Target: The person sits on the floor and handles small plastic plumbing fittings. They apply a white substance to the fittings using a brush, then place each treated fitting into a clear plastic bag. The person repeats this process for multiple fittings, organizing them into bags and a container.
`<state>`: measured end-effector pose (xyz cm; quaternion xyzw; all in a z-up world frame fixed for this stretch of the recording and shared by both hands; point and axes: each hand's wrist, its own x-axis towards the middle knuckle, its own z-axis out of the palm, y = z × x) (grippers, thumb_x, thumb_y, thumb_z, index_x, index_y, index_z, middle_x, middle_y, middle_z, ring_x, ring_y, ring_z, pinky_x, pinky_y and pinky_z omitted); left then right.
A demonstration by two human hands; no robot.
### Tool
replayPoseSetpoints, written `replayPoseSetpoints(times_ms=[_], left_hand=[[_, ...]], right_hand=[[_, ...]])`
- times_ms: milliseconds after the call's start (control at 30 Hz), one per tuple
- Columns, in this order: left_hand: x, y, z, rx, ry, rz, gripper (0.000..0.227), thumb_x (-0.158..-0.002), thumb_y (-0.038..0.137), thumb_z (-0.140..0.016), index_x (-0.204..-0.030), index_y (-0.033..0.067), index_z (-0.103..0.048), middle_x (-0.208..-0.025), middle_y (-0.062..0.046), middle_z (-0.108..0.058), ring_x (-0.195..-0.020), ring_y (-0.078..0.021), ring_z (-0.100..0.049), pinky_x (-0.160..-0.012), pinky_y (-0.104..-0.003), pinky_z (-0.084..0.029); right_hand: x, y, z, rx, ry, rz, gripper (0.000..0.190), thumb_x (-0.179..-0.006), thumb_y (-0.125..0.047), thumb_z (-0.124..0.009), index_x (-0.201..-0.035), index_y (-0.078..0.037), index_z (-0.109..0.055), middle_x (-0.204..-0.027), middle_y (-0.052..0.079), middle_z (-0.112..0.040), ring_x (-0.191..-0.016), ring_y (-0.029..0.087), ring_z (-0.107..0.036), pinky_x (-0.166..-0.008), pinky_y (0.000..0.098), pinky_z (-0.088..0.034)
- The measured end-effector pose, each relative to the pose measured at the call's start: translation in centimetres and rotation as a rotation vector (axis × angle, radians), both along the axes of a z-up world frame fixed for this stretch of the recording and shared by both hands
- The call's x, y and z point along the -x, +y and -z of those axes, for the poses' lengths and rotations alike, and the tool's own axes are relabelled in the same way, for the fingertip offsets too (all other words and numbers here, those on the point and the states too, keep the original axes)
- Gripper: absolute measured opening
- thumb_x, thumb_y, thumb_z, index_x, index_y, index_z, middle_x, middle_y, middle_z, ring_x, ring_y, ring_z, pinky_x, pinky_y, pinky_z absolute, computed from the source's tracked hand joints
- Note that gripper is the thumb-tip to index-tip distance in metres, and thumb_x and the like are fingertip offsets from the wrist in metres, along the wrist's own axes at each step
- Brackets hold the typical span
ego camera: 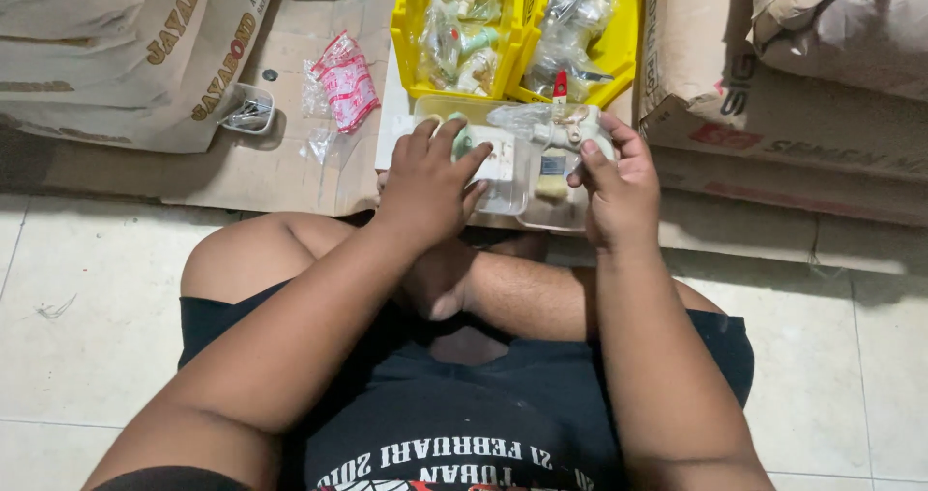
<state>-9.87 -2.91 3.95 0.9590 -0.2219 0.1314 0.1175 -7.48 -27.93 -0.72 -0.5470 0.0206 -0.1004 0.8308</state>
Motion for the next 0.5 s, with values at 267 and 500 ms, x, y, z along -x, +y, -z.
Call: replayPoseSetpoints(times_ms=[267,500], left_hand=[[-1.6,-0.7,1.0,-0.230,0.294,-0.119,0.055,-0.102,0.055,-0.047,-0.134,0.0133,-0.063,-0.156,-0.019,-0.042,-0.149,-0.0455,-0.029,-0.115,-0.057,-0.026],[-2.1,2.1,1.1,-0.057,0.163,-0.049,0.041,-0.095,0.043,-0.066,-0.123,0.0139,-0.070,-0.142,-0.017,-0.055,-0.142,-0.0419,-0.042,-0.109,-0.051,-0.038]], right_hand=[[1.5,1.5,-0.1,0.548,0.104,0.135,0.037,-0.086,-0.012,-0.087,-0.114,-0.007,-0.063,-0.099,0.007,-0.068,-0.081,0.016,-0.070,-0.067,0.0247,-0.059],[0.4,4.1,2.9,1.306,-0.334,0.265,0.029,-0.074,-0.027,-0.091,-0.084,-0.026,-0.064,-0.092,-0.010,-0.067,-0.095,0.019,-0.065,-0.086,0.0374,-0.048]])
